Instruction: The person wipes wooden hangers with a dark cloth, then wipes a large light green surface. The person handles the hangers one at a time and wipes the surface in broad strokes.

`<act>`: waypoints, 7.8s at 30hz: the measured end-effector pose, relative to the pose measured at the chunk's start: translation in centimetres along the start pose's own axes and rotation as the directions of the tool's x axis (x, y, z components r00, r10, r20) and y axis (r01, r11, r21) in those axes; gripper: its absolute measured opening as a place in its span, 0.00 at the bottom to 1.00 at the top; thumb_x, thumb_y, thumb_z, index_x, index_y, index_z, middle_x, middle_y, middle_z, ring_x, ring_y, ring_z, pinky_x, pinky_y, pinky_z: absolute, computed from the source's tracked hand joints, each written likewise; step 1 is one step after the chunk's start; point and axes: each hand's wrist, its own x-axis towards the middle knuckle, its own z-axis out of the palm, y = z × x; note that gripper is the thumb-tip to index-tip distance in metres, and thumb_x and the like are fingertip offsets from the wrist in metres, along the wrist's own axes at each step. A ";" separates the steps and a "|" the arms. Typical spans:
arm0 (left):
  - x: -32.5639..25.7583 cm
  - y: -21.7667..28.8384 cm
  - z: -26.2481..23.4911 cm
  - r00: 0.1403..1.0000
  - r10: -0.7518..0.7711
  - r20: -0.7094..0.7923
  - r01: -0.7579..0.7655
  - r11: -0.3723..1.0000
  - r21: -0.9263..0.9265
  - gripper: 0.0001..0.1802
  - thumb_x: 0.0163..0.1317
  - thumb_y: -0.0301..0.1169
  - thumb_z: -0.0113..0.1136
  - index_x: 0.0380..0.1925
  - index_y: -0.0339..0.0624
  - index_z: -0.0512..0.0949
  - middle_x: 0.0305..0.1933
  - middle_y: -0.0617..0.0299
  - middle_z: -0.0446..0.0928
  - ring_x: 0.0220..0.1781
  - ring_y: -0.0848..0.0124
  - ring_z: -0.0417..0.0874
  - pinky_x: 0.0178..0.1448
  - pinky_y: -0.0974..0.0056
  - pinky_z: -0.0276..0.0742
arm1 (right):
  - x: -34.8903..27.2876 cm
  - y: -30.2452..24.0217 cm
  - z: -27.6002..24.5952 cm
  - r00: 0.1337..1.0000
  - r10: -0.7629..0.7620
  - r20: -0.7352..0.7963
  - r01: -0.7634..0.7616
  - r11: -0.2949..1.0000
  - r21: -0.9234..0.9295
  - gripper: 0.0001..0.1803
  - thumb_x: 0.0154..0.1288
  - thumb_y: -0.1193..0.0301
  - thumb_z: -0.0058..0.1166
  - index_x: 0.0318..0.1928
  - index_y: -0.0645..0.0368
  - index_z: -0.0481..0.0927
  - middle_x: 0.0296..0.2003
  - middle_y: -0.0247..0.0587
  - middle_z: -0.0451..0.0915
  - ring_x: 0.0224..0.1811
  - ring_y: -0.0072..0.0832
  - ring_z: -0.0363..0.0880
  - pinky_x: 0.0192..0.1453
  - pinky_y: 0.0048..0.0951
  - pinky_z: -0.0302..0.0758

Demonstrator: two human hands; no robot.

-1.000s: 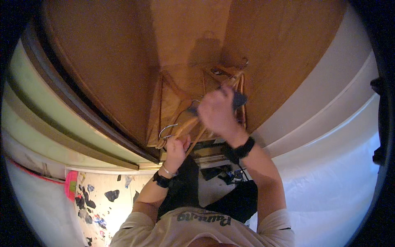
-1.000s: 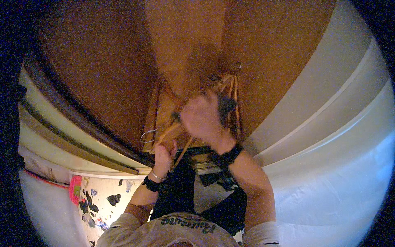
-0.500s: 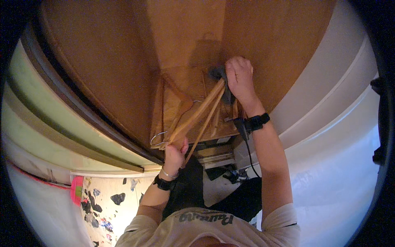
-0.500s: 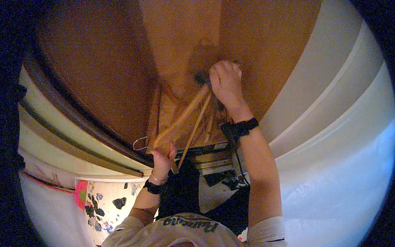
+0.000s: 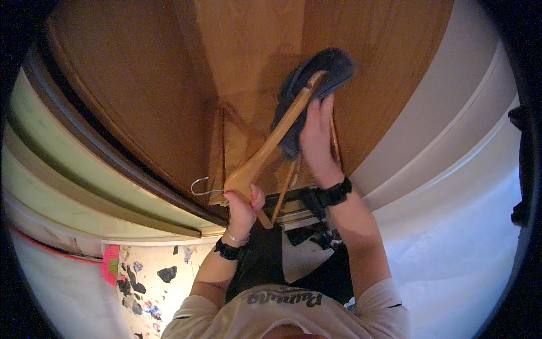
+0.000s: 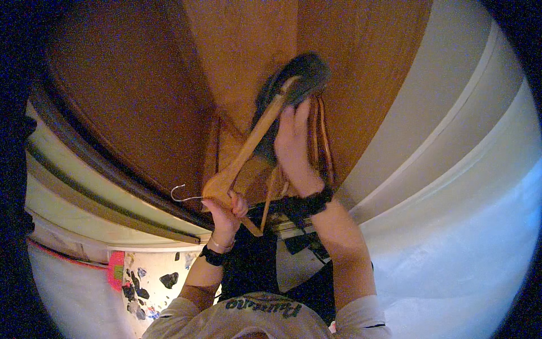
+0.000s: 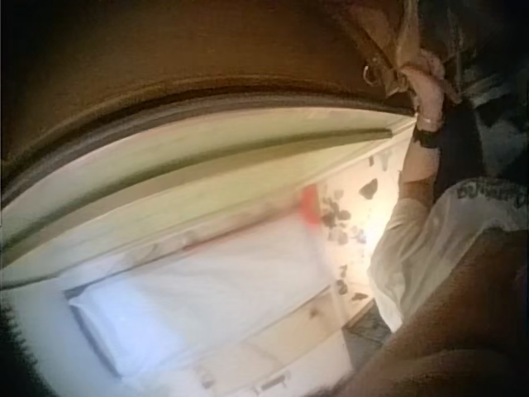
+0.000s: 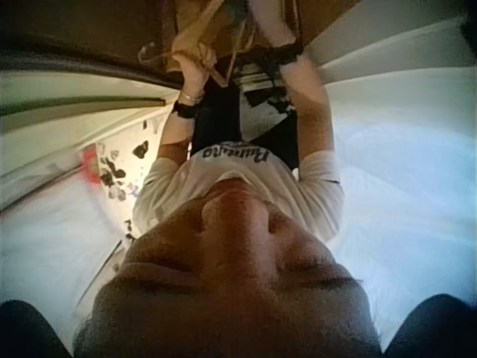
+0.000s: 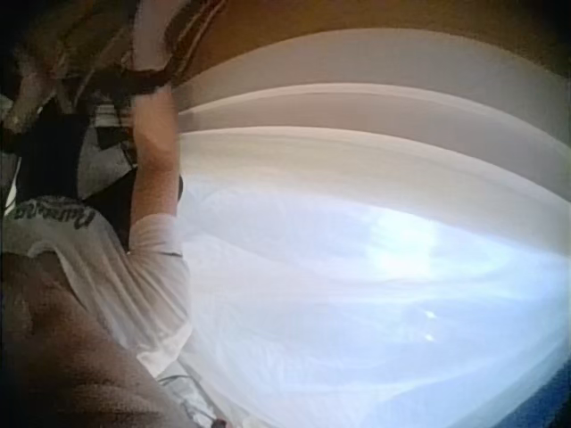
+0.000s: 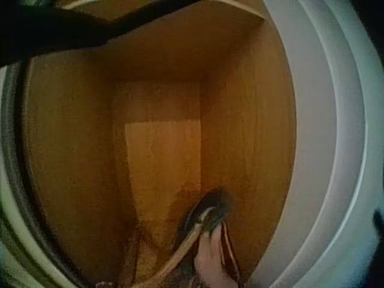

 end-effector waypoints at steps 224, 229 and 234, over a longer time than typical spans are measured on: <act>0.3 0.4 4.1 0.917 -0.397 0.029 0.398 0.916 -0.046 0.50 0.52 0.76 0.22 0.56 0.48 0.67 0.44 0.60 0.77 0.34 0.67 0.76 0.32 0.66 0.72 | -10.0 -1.4 -0.5 0.689 -0.116 0.716 0.553 0.723 -0.415 0.28 0.60 0.67 0.51 0.61 0.59 0.66 0.63 0.61 0.57 0.64 0.58 0.57 0.68 0.48 0.59; 1.8 -0.6 2.6 0.979 -0.143 0.146 0.153 0.986 -0.060 0.42 0.60 0.68 0.29 0.60 0.47 0.65 0.58 0.59 0.71 0.50 0.66 0.76 0.52 0.60 0.76 | -12.5 -1.0 -2.0 0.659 -0.091 0.747 0.527 0.765 -0.371 0.25 0.55 0.73 0.53 0.56 0.62 0.72 0.60 0.58 0.63 0.63 0.55 0.61 0.66 0.46 0.61; 2.7 -1.6 1.5 0.945 -0.095 0.313 0.219 0.894 -0.391 0.36 0.66 0.61 0.31 0.60 0.44 0.64 0.60 0.55 0.70 0.52 0.66 0.75 0.57 0.61 0.73 | -13.7 -0.5 -3.7 0.657 -0.094 0.748 0.517 0.779 -0.355 0.21 0.49 0.76 0.55 0.48 0.63 0.76 0.54 0.51 0.69 0.59 0.51 0.65 0.63 0.45 0.64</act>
